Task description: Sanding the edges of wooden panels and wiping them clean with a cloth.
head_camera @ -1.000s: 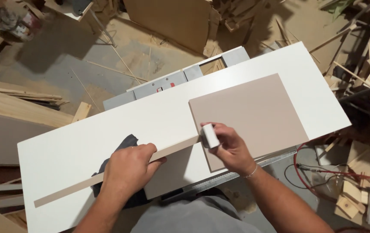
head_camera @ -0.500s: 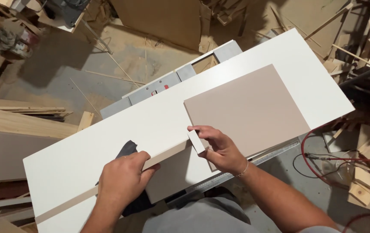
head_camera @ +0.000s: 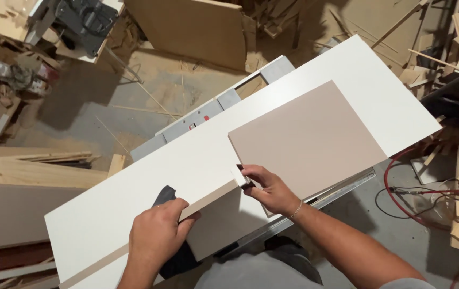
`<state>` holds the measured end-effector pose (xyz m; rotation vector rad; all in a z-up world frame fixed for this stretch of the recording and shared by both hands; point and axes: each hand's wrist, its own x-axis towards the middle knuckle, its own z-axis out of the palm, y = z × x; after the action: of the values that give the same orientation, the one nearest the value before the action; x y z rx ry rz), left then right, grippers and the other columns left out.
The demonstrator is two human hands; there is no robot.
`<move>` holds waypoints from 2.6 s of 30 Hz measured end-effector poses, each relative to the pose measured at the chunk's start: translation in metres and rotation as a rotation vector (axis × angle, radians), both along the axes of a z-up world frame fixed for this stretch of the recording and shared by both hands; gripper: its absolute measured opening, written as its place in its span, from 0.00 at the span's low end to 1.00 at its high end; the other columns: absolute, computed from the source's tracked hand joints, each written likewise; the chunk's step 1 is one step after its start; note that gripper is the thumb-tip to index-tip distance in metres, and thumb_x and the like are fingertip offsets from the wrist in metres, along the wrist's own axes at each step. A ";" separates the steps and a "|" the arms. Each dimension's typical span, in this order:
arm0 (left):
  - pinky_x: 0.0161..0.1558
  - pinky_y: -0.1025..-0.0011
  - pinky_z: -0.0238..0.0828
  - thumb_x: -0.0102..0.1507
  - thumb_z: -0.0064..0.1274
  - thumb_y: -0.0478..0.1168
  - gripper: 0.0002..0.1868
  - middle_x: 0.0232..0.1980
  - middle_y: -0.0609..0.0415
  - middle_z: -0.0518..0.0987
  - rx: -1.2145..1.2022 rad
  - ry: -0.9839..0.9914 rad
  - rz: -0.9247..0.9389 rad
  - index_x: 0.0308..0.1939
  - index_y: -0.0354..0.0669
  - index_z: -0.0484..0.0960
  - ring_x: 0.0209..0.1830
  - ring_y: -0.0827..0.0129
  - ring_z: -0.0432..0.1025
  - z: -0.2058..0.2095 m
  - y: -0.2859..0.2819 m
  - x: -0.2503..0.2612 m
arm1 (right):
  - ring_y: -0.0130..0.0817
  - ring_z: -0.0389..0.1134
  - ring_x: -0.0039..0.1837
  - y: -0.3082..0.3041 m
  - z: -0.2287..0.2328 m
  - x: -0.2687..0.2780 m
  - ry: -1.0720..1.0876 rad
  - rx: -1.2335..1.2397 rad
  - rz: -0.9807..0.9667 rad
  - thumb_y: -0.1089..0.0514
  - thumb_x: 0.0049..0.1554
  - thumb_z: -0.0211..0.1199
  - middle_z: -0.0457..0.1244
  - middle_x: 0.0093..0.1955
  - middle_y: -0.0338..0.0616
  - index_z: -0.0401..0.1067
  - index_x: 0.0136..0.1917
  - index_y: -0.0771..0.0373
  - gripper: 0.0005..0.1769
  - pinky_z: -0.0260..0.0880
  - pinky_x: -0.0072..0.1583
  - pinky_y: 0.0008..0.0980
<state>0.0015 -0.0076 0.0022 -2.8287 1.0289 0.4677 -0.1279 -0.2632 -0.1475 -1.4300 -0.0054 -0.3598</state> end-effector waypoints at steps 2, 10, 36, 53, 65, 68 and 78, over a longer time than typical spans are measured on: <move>0.35 0.54 0.72 0.62 0.51 0.66 0.18 0.36 0.64 0.84 -0.001 -0.002 0.004 0.41 0.63 0.77 0.36 0.55 0.77 0.000 0.000 0.000 | 0.41 0.63 0.75 0.000 0.010 -0.002 0.000 0.064 -0.007 0.68 0.61 0.60 0.61 0.72 0.49 0.66 0.66 0.56 0.21 0.63 0.74 0.41; 0.34 0.57 0.71 0.61 0.53 0.63 0.15 0.34 0.64 0.83 0.002 0.025 0.026 0.40 0.64 0.78 0.35 0.57 0.77 0.008 -0.005 0.001 | 0.52 0.59 0.79 -0.001 0.054 0.004 -0.339 -0.012 0.068 0.61 0.66 0.61 0.59 0.75 0.54 0.63 0.69 0.48 0.21 0.62 0.77 0.52; 0.39 0.54 0.74 0.54 0.63 0.46 0.37 0.55 0.41 0.82 -0.660 -0.374 -0.703 0.68 0.51 0.75 0.42 0.47 0.78 -0.020 -0.160 -0.028 | 0.37 0.67 0.62 -0.018 -0.058 -0.012 0.259 0.103 -0.336 0.70 0.59 0.60 0.67 0.63 0.49 0.62 0.72 0.60 0.29 0.71 0.65 0.46; 0.28 0.65 0.54 0.66 0.67 0.57 0.23 0.24 0.58 0.69 -0.518 -0.960 0.153 0.27 0.52 0.75 0.23 0.61 0.63 -0.012 0.101 -0.046 | 0.33 0.66 0.66 -0.054 -0.075 -0.065 0.456 -0.014 -0.482 0.62 0.59 0.62 0.65 0.65 0.47 0.65 0.69 0.60 0.25 0.66 0.68 0.34; 0.29 0.66 0.56 0.65 0.60 0.54 0.28 0.16 0.53 0.70 -0.842 -0.294 1.058 0.16 0.40 0.75 0.19 0.66 0.59 -0.012 0.084 -0.080 | 0.35 0.65 0.64 -0.042 -0.063 -0.026 0.424 0.071 -0.449 0.61 0.60 0.61 0.65 0.63 0.49 0.64 0.69 0.63 0.24 0.66 0.67 0.37; 0.37 0.67 0.73 0.67 0.57 0.48 0.26 0.24 0.42 0.83 -1.161 0.170 1.534 0.23 0.28 0.84 0.25 0.63 0.73 -0.017 0.080 -0.097 | 0.35 0.66 0.64 -0.043 -0.048 -0.026 0.483 0.025 -0.482 0.60 0.60 0.60 0.66 0.63 0.49 0.64 0.69 0.64 0.25 0.66 0.67 0.36; 0.47 0.49 0.74 0.62 0.50 0.60 0.32 0.48 0.35 0.79 -1.634 0.975 1.936 0.63 0.47 0.73 0.40 0.46 0.74 -0.068 0.086 -0.137 | 0.36 0.64 0.61 -0.051 -0.065 -0.036 0.513 0.116 -0.529 0.62 0.63 0.58 0.63 0.61 0.51 0.62 0.71 0.63 0.23 0.69 0.59 0.40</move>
<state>-0.1353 0.0781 -0.0657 0.8833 1.0186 -0.4195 -0.1640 -0.3139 -0.2125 -1.3600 0.8090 -0.4058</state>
